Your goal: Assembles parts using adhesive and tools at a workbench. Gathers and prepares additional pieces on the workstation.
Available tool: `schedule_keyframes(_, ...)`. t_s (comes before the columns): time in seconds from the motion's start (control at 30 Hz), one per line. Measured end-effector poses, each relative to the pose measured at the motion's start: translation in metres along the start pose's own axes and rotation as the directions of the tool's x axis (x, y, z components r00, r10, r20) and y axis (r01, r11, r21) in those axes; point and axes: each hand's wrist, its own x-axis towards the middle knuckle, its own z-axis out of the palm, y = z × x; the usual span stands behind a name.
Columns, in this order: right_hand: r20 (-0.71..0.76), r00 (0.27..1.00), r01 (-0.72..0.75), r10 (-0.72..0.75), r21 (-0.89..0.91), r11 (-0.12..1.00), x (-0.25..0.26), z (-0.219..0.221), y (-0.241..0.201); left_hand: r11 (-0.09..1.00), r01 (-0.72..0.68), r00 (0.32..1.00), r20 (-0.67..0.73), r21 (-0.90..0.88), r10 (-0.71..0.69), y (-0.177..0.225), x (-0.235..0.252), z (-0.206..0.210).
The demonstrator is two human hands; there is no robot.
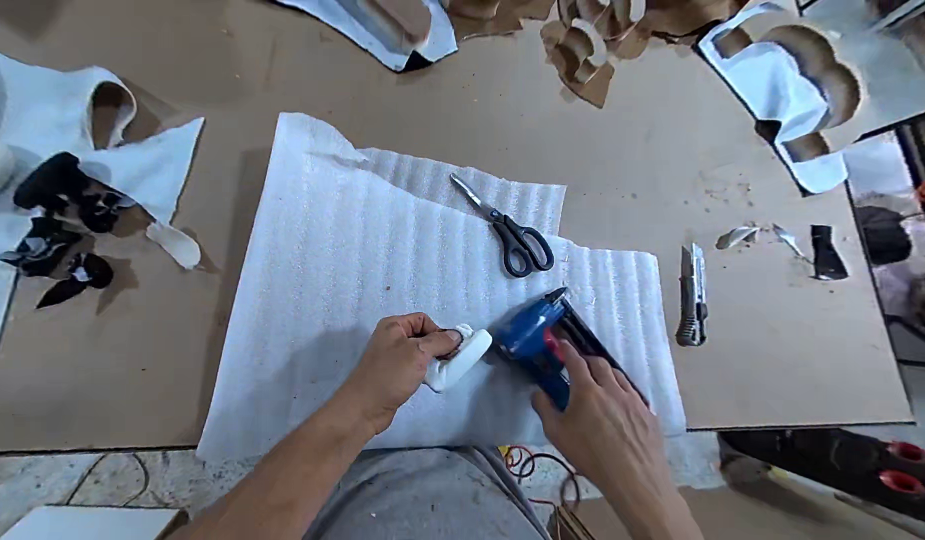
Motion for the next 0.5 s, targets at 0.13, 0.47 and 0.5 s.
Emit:
schedule_keyframes(0.13,-0.277,0.887,0.418,-0.369,0.146,0.896,-0.009,-0.022,-0.051,0.996,0.075,0.995,0.061,-0.037,-0.073,0.008,-0.012,0.028)
schedule_keyframes(0.47,-0.263,0.891,0.445,-0.369,0.352,0.824,0.003,-0.048,-0.027,0.42,-0.778,0.58,0.276,0.468,0.766,0.006,-0.049,0.022)
schedule_keyframes(0.5,-0.257,0.888,0.457,-0.382,0.388,0.8,0.003,-0.052,-0.027,0.354,-0.812,0.524,0.312,0.465,0.792,0.007,-0.054,0.025)
